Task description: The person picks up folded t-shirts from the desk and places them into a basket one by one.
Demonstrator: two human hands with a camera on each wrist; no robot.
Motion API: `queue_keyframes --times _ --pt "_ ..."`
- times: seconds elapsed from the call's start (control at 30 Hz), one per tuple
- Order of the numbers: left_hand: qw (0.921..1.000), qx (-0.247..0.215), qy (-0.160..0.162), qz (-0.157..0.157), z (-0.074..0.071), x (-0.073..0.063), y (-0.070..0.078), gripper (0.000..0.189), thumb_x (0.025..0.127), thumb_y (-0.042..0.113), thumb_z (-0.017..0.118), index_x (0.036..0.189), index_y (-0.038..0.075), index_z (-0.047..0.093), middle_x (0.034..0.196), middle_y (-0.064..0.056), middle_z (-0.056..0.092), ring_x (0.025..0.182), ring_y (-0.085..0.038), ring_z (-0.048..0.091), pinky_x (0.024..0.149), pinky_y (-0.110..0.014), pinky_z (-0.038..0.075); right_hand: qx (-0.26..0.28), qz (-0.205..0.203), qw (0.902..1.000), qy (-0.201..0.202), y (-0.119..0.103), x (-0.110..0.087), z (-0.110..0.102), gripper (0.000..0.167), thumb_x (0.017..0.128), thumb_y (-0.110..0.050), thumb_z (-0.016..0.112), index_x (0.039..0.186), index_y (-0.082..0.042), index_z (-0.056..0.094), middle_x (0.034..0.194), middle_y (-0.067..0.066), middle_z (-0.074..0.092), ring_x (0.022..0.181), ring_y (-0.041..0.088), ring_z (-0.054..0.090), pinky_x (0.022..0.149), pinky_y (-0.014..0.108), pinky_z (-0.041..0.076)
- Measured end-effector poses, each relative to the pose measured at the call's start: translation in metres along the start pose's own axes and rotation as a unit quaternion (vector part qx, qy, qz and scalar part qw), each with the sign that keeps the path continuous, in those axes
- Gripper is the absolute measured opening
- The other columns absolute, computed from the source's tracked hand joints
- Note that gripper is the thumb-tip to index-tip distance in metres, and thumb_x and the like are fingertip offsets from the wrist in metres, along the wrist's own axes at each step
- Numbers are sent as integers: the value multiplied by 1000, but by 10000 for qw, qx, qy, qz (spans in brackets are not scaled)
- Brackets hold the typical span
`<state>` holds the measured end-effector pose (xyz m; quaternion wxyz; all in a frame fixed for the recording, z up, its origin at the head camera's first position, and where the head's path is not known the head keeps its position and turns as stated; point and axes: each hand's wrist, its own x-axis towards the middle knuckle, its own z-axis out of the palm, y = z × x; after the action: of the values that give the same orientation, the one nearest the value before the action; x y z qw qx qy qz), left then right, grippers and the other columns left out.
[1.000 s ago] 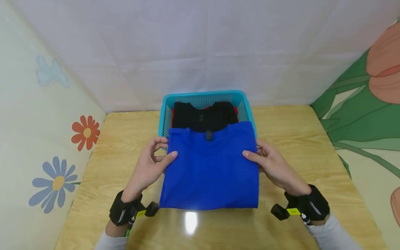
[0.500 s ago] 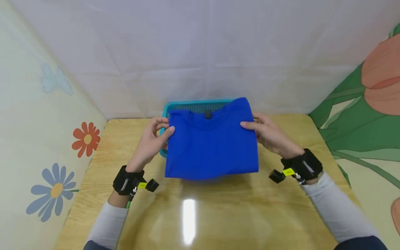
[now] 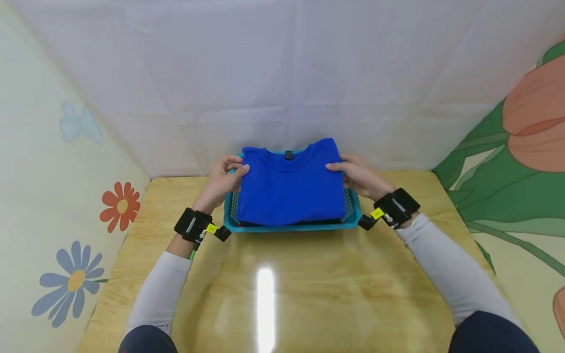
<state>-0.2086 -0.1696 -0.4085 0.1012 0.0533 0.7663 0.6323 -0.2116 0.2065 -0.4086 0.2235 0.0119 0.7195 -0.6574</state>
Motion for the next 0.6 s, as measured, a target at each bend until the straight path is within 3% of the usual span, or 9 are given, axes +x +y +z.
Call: queue_keyframes --times 0.1,0.23,0.3,0.37,0.47,0.6 --pt "9998 6 8 -196 3 12 -9 45 109 24 63 145 4 46 126 -11 58 76 -16 55 67 -28 56 -306 285 9991 108 4 14 -1 93 110 -25 61 171 -7 -8 156 22 48 60 4 55 81 26 60" --pt "9992 258 -43 -317 5 22 -18 43 109 22 63 142 2 45 119 -12 59 75 -17 55 67 -31 57 -702 387 9968 33 11 25 -2 91 111 -23 59 170 -4 -8 161 25 41 63 4 56 77 27 60" --pt "9982 476 -75 -356 6 26 -21 40 109 20 62 140 1 46 119 -13 58 77 -19 57 67 -31 59 -982 398 9944 -15 13 28 -1 89 111 -23 58 169 -1 -7 145 26 54 64 6 56 76 29 61" --pt "9965 719 -134 -417 7 28 -22 38 109 18 62 139 0 46 120 -16 58 80 -22 61 69 -33 61 -1274 405 9910 -42 15 30 0 88 111 -22 58 168 4 -4 113 18 64 66 8 61 74 32 62" --pt "9922 1124 -225 -499 8 30 -21 36 109 17 62 137 0 47 125 -20 59 86 -28 68 74 -37 65 -1780 404 9832 -69 16 34 3 74 110 -19 59 163 13 19 81 3 49 60 11 57 71 34 63" --pt "9855 1579 -358 -514 14 35 -20 33 108 16 62 134 0 48 125 -20 62 90 -30 72 78 -41 66 -2406 385 9699 -5 13 36 2 53 109 -15 60 147 17 40 100 14 57 66 11 62 72 35 65"
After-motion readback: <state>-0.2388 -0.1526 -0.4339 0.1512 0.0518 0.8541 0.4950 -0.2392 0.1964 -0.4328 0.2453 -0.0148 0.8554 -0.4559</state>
